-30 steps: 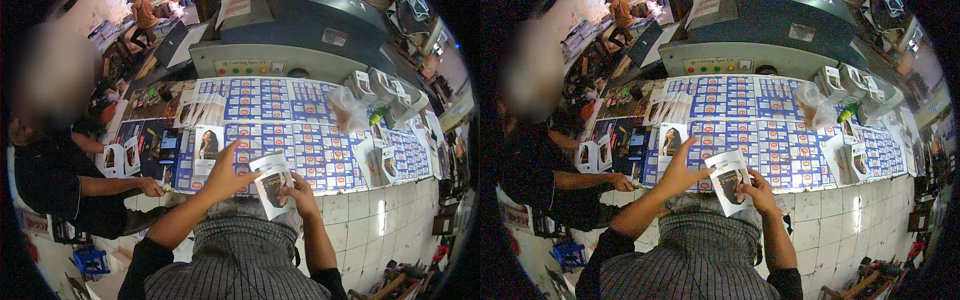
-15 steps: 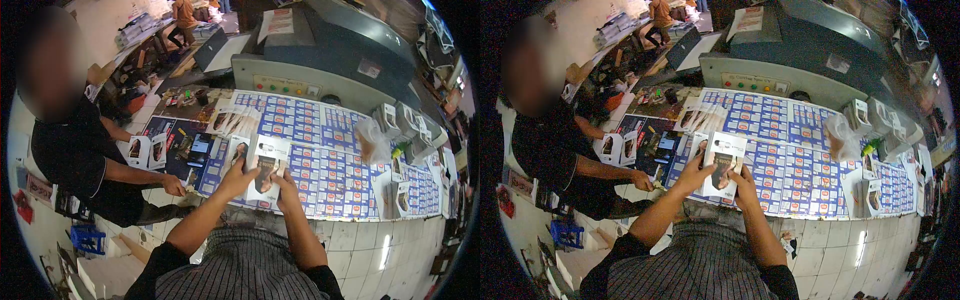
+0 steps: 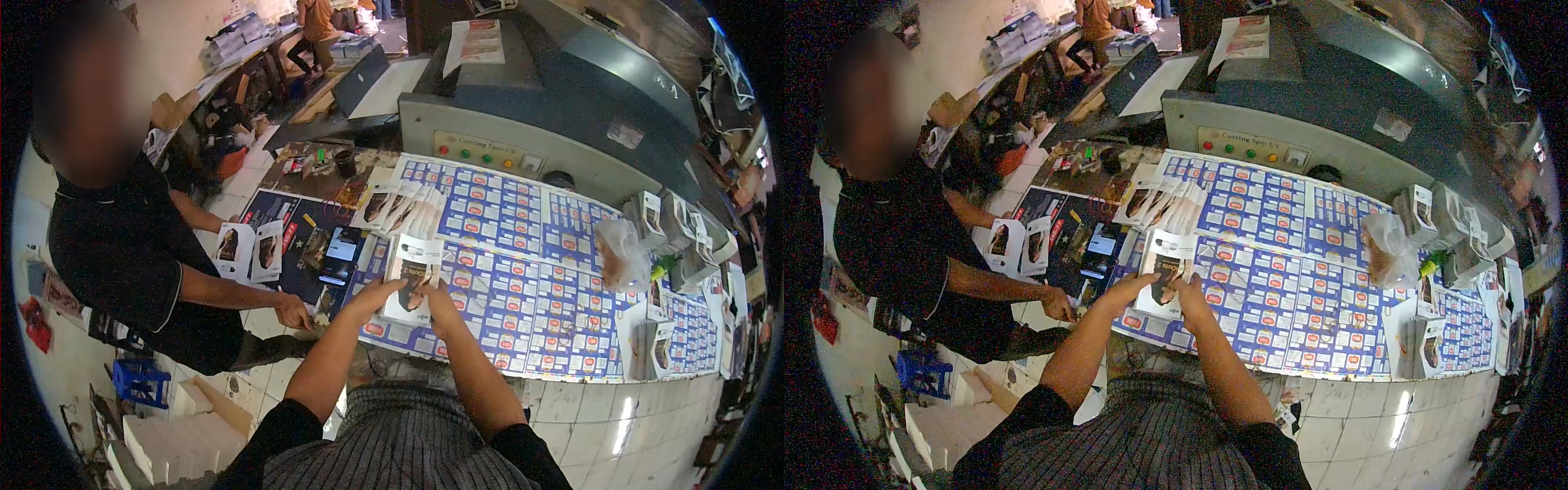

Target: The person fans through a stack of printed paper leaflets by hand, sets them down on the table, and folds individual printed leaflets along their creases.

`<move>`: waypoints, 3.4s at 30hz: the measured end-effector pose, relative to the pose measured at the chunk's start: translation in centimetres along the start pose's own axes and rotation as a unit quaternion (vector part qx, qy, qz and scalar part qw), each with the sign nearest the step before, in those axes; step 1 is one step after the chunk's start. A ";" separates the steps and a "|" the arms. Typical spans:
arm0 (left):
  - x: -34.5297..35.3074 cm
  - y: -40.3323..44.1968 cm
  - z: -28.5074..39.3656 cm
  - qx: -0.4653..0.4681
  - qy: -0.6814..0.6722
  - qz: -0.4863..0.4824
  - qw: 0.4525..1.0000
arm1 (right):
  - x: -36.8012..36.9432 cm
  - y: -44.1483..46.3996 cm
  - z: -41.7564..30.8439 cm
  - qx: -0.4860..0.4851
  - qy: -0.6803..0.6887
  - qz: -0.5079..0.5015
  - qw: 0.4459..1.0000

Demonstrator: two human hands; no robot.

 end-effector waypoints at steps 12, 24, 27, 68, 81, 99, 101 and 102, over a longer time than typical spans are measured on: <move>-0.8 4.5 -1.8 -0.042 -0.070 -0.045 0.996 | -2.1 0.5 0.5 -0.008 0.012 -0.075 0.997; -0.3 6.9 -4.1 -0.052 0.062 -0.078 0.994 | -3.7 -2.3 0.1 0.059 0.038 -0.174 0.982; 3.2 1.1 -0.2 -0.012 -0.037 0.094 0.995 | -6.8 -0.8 2.1 -0.036 -0.081 -0.140 0.986; 5.1 1.3 -2.7 0.404 0.360 -0.126 0.831 | -10.4 -3.0 -1.0 -0.301 -0.464 -0.275 0.786; 5.2 3.1 -3.8 0.366 0.184 -0.121 0.904 | -11.1 -2.4 0.5 -0.279 -0.463 -0.255 0.802; 7.0 -3.6 -0.1 0.202 -0.040 -0.142 0.968 | -9.1 -7.2 -3.5 -0.189 -0.145 -0.111 0.965; 7.5 -4.0 1.1 0.221 -0.034 -0.139 0.965 | -9.1 -8.3 -3.8 -0.167 -0.079 -0.108 0.977; 7.5 -4.3 1.8 0.220 -0.032 -0.143 0.965 | -9.6 -8.6 -3.7 -0.168 -0.077 -0.104 0.977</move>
Point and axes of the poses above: each hand's wrist, its own y-axis towards the middle knuckle, its own x-axis out of the palm, z = x × y, the point moved 2 cm from there along y, towards the middle knuckle, and after that the axes turned 4 degrees about -x, right-handed, at the moved point
